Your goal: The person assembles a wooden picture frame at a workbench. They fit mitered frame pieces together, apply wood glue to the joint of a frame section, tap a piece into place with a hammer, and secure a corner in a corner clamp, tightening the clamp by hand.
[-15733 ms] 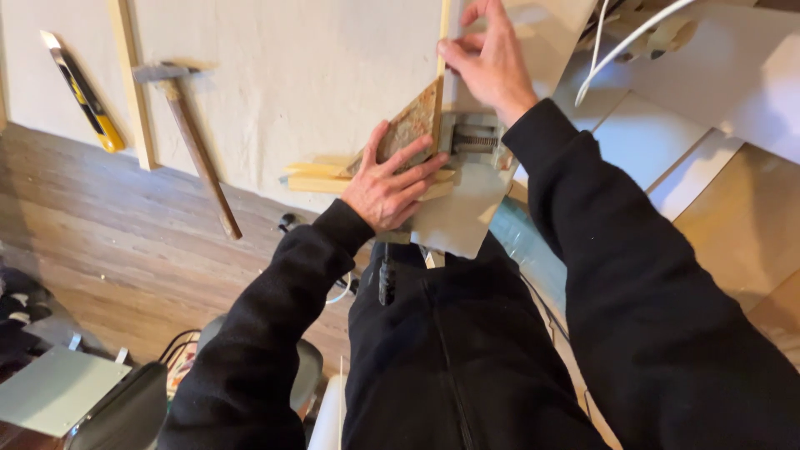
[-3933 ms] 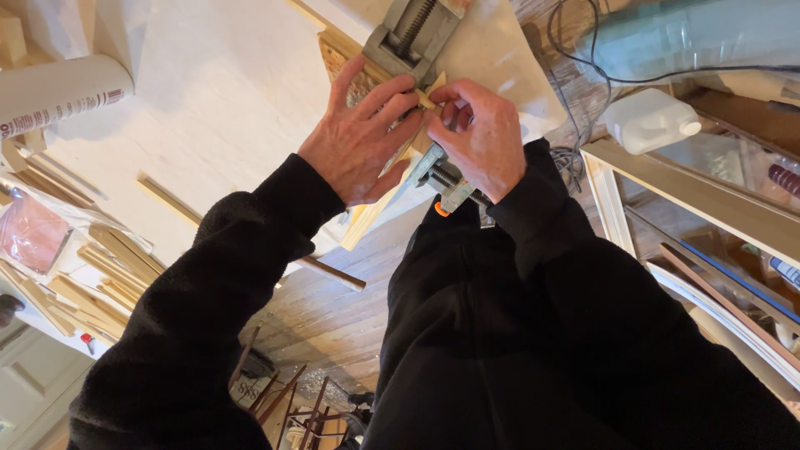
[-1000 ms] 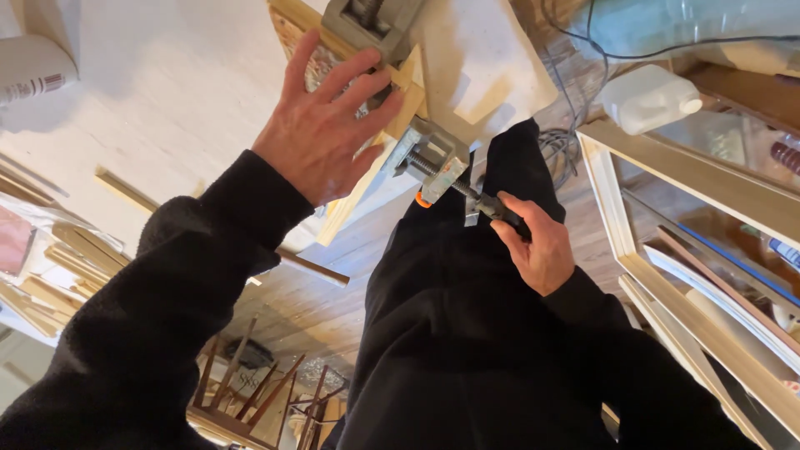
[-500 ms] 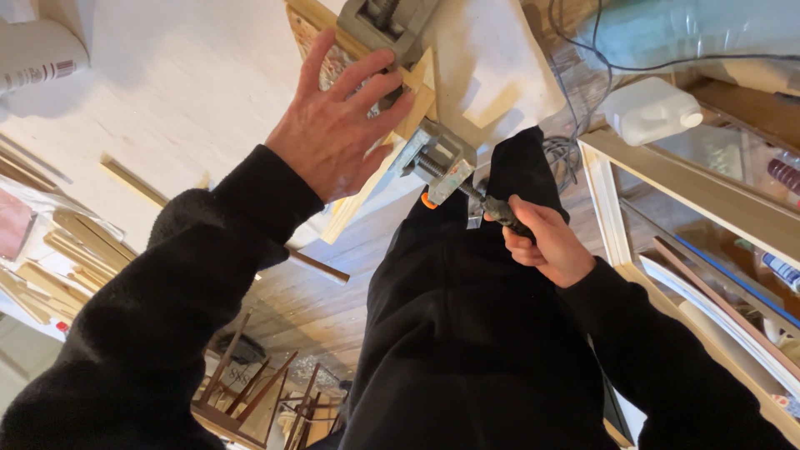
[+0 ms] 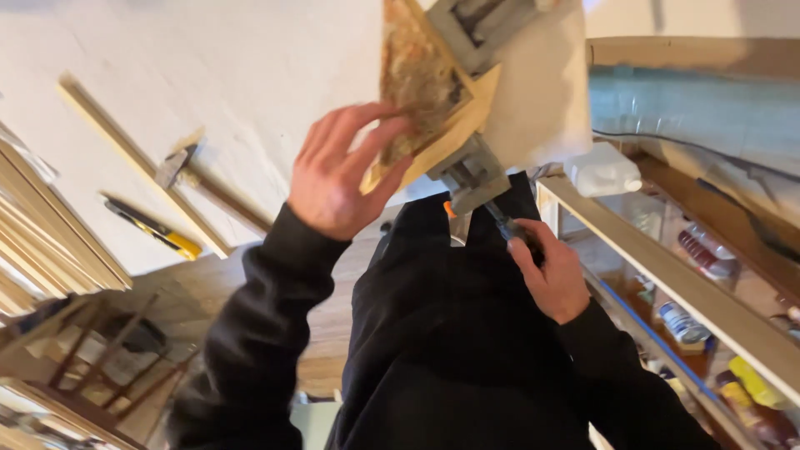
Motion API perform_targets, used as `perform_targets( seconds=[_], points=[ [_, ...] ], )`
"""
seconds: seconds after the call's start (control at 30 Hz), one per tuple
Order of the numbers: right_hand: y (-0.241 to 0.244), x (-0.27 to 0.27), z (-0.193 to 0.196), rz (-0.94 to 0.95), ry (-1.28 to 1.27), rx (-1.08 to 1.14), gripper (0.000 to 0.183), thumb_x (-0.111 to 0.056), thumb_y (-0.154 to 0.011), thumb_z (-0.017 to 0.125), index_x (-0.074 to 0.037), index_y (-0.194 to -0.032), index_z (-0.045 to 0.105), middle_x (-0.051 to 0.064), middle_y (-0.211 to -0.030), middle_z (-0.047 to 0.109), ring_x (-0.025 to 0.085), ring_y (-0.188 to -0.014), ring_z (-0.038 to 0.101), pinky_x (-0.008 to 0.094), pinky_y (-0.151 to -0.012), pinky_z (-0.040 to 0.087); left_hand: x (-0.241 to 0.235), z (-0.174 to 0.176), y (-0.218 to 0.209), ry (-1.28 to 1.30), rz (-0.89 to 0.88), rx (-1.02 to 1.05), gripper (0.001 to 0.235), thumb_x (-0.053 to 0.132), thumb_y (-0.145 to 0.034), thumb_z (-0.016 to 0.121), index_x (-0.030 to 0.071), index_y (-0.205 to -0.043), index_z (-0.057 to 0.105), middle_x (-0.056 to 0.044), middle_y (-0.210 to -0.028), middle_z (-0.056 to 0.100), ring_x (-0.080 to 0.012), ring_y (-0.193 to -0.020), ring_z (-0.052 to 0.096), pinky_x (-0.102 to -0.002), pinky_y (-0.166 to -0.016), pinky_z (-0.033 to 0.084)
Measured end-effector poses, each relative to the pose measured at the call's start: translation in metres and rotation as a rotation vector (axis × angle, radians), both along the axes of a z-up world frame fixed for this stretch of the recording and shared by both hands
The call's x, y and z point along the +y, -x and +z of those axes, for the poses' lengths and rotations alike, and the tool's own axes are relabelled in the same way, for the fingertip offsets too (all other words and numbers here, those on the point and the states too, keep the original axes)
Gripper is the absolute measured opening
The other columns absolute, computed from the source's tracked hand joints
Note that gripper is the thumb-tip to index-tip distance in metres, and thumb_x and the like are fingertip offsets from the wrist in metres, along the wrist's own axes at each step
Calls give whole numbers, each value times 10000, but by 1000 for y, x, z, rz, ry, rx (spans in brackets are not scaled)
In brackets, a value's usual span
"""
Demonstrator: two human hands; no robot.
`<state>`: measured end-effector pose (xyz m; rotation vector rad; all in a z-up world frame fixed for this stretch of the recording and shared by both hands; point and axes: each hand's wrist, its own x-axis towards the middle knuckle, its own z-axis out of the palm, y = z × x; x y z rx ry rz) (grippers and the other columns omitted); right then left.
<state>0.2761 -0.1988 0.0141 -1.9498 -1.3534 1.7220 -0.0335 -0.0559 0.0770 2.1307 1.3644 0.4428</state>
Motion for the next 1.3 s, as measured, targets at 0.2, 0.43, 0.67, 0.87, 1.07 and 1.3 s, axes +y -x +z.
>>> perform_targets(
  seconds=[0.2,0.43,0.67,0.87,1.07,1.3],
  points=[
    [26,0,3,155,-237,-258,408,-299,-969,702,-23,-1255,612,243,-943,711,453,-878,683,477,-723,526,-58,-15,32,247,350,-141,474,159,-853,850,21,-1260,651,-147,-1228,652,-334,-1104,654,-405,-927,550],
    [47,15,-20,73,-133,-279,356,-328,-906,764,17,-896,677,196,-650,635,363,-597,638,432,-559,490,-113,-10,-16,-5,368,-228,387,89,-849,843,61,-1193,667,-97,-1152,646,-301,-995,641,-403,-855,514],
    [14,-16,-76,121,47,-152,346,-209,-890,728,29,-664,618,115,-498,536,190,-447,516,387,-470,418,-149,-17,-39,245,469,-344,365,83,-854,815,53,-1180,653,-105,-1126,660,-291,-963,655,-374,-841,528],
    [18,-10,-71,69,394,31,320,-234,-881,728,-3,-681,634,66,-540,589,151,-446,545,344,-438,417,-185,-60,-67,674,590,-666,563,194,-882,812,37,-1359,558,-87,-1112,685,-216,-983,688,-337,-888,567],
    [-1,103,33,606,-32,-87,450,-335,-825,804,-23,-1111,651,109,-944,723,229,-868,714,376,-775,553,-225,-139,-110,1058,597,-1059,658,281,-891,806,7,-1403,496,-99,-1180,694,-189,-1130,681,-331,-963,555],
    [-15,309,56,1102,-1179,-570,658,-307,-805,848,-13,-1337,596,190,-1301,640,371,-1204,616,491,-1001,519,-221,-177,-176,1165,783,-1587,381,278,-1032,810,-26,-868,647,-90,-689,656,-169,-621,623,-319,-618,506]
  ],
)
